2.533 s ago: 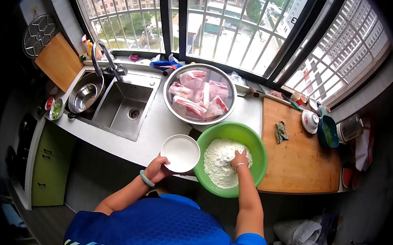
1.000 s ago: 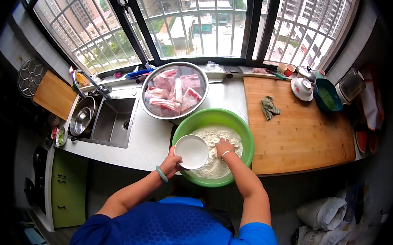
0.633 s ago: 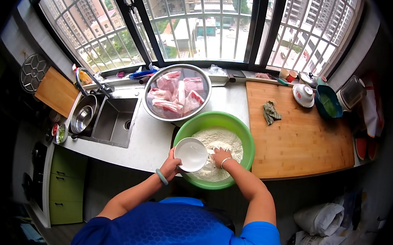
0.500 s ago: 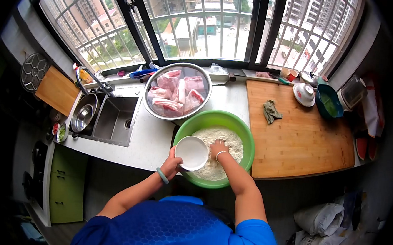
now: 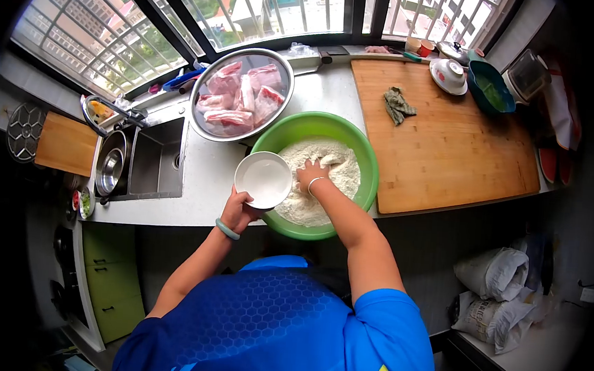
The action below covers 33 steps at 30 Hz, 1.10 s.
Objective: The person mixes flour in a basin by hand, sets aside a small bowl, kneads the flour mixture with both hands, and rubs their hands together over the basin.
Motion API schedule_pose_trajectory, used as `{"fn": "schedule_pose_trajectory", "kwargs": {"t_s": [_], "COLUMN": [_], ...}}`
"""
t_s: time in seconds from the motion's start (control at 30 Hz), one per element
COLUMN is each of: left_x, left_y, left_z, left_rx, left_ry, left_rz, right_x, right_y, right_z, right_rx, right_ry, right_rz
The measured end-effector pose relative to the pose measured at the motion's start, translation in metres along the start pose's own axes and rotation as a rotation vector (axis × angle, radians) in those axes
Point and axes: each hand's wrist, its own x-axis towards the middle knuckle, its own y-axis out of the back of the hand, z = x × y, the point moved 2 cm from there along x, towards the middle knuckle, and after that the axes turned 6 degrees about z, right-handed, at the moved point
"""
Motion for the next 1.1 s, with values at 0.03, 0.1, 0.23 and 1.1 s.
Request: {"fn": "schedule_pose_trajectory", "kwargs": {"t_s": [0.03,0.1,0.23,1.1], "left_x": [0.0,0.001,0.014,0.045], "left_y": [0.001,0.002,0.012,0.026], "left_z": [0.0,0.003,0.003,0.026], "left_rx": [0.002,-0.047,-0.088,0.055], "left_ry": [0.009,-0.052,-0.095,-0.002], "left_rz": [-0.003,0.01,-0.063,-0.056], "right_x": [-0.009,-0.041,-0.05,0.001], "right_y": [-0.009,-0.014,-0.011,-0.003], "right_z": [-0.018,-0.031,0.043,-0.017], "right_rx": [-0.012,-0.124,-0.28,-0.109], "right_ry": [0.072,0.307,0.365,0.304], "right_rz": [0.023,-0.115,-0.047,-0.134]}}
